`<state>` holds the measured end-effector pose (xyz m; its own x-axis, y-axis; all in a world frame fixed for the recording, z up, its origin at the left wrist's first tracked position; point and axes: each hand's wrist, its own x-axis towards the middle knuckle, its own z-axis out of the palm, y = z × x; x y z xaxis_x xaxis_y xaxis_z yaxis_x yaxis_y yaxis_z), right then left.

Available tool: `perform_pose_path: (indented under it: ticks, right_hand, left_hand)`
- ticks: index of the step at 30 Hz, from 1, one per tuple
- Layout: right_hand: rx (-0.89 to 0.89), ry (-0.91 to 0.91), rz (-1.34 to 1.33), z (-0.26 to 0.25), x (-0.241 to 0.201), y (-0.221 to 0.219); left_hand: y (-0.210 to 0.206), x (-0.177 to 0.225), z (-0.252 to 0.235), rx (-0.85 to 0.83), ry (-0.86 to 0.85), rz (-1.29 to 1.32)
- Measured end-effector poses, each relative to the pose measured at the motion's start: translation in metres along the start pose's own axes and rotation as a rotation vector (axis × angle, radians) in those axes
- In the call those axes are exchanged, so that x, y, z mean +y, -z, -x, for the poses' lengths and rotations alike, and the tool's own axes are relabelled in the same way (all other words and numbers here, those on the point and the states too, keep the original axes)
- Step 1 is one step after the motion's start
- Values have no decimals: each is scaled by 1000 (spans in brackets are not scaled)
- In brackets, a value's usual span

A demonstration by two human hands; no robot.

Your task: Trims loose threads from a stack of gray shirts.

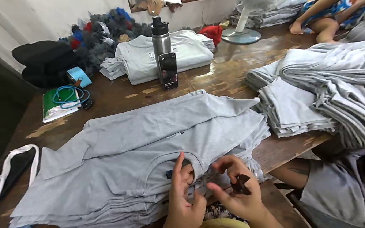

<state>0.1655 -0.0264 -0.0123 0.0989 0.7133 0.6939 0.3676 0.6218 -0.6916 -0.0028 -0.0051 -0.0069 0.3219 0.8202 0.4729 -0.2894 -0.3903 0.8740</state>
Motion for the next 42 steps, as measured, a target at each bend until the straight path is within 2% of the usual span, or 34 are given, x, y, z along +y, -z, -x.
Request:
perform_pose_path:
  ticks: [5, 11, 14, 17, 22, 26, 31, 42]
  right_hand:
    - [64, 37, 151, 4, 1, -14]
    - [36, -8, 24, 8, -3, -8]
    - [2, -25, -46, 8, -7, -1]
    - [-94, 4, 26, 8, -6, 4]
    - [-291, -38, 362, 10, 11, 22]
    - [-360, 26, 480, 10, 19, 26]
    - [-323, 76, 584, 10, 18, 18]
    - [-313, 29, 646, 11, 15, 5]
  left_hand:
    - [-1, -4, 7, 3, -10, -11]
    - [-7, -16, 5, 132, -133, -301]
    - [-11, -20, 3, 160, -182, -356]
    - [-10, -21, 2, 190, -153, -288]
    - [-1, -11, 0, 236, 49, -48]
    - [5, -15, 0, 203, 49, 117]
    - [12, -19, 3, 94, 8, 134]
    - [9, -21, 5, 110, -2, 41]
